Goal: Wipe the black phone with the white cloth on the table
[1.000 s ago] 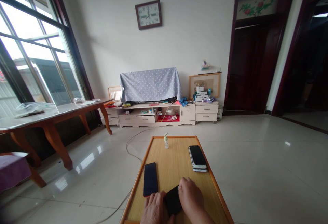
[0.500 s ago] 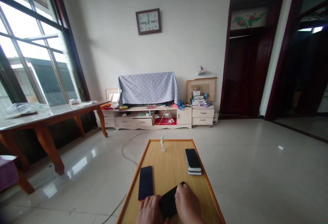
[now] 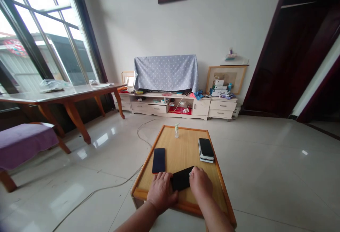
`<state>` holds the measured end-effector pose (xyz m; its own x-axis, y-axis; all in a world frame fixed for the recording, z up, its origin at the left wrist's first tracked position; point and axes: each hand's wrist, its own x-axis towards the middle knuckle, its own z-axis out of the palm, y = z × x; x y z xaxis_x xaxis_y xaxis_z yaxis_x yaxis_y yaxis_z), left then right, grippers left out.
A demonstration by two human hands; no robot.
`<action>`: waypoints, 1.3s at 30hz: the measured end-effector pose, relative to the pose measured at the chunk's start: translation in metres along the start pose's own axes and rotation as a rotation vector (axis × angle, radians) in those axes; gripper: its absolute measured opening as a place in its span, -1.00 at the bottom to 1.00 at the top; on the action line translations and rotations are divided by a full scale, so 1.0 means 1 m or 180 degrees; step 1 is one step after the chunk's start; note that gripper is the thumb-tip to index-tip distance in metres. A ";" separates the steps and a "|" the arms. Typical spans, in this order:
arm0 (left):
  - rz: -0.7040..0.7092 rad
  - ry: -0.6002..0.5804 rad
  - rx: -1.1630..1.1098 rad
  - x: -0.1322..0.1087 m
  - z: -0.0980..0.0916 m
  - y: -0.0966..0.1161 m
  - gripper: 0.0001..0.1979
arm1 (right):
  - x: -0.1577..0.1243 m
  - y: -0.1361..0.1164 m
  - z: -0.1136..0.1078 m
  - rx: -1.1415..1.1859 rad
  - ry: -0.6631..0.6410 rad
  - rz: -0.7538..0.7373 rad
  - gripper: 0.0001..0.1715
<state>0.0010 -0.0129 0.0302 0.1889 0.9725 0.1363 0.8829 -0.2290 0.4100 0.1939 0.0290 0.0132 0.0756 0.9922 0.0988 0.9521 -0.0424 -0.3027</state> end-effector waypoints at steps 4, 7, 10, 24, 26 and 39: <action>0.0052 -0.0005 0.0022 0.001 0.002 -0.002 -0.51 | -0.007 -0.010 0.001 0.0009 -0.0056 -0.0074 -0.79; 0.0041 0.0037 0.0038 0.002 0.002 -0.001 -0.57 | -0.020 -0.030 0.008 0.0095 -0.0155 -0.0347 -0.87; 0.0027 0.0012 0.0072 0.002 0.002 -0.001 -0.56 | -0.015 -0.025 0.004 0.0113 -0.0153 -0.0320 -0.85; -0.0005 -0.0090 0.0119 0.005 0.000 0.002 -0.48 | -0.009 -0.017 0.009 0.0282 -0.0114 -0.0202 -0.89; -0.0051 -0.0132 0.0131 0.004 0.001 0.002 -0.41 | 0.000 -0.002 0.005 0.0305 0.0009 0.0050 -0.87; -0.0359 -0.0824 0.0075 0.041 0.015 -0.013 -0.20 | 0.020 0.041 0.013 0.1045 0.0176 0.0327 -0.71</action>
